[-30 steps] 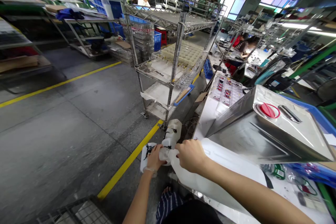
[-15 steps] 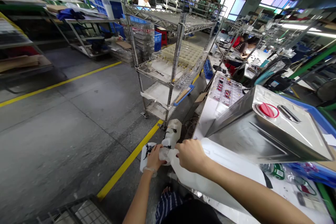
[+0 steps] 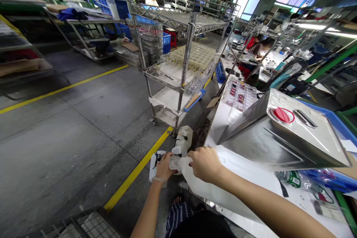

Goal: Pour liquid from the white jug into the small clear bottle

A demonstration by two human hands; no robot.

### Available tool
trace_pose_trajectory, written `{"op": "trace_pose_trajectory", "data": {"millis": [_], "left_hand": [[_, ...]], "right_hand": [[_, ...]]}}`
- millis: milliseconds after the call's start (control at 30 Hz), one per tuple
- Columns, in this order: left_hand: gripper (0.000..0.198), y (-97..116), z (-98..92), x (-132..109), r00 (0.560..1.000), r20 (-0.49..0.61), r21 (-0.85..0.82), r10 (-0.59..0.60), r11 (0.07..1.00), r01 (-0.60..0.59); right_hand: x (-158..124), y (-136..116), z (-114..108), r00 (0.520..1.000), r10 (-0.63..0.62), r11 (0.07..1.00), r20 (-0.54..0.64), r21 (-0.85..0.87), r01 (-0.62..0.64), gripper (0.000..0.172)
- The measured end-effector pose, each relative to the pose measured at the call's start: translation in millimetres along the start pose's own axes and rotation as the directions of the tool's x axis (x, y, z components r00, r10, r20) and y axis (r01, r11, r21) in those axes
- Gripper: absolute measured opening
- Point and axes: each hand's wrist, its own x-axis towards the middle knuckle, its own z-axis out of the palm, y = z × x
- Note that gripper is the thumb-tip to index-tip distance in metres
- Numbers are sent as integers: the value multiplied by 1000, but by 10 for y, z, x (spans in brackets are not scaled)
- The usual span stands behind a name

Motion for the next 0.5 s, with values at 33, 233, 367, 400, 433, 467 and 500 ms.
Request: {"op": "trace_pose_trajectory", "data": {"millis": [33,233,367,400,433,467,500], "left_hand": [[40,15,-11,-12,1000,-9,-12,9,1000,-9],[37,195,-80,-125,991,-81,-103,106,988,-114],[39,389,-80,-187,976,-143,-168,163,968,-186],[40,438,-72,-195,972,-157,-183,175,962,-203],[41,483,-62,-200,968,-169,-198,187,955,-219],[42,524,-50,-203,964,-180,-213,196,949,-233],[44,559,-37,-204,961,-190,-227,200,943,-241]], "right_hand": [[-36,20,-14,1000,6,1000,-4,4,-5,21],[-343,231,-120,997,56,997,-54,59,-52,30],[-588,499,-181,986,114,986,-118,136,-98,32],[-665,588,-194,980,139,980,-141,164,-116,32],[-752,687,-206,972,168,971,-164,196,-135,31],[-850,794,-218,962,198,960,-190,234,-151,32],[-960,910,-228,949,228,947,-217,276,-164,33]]}}
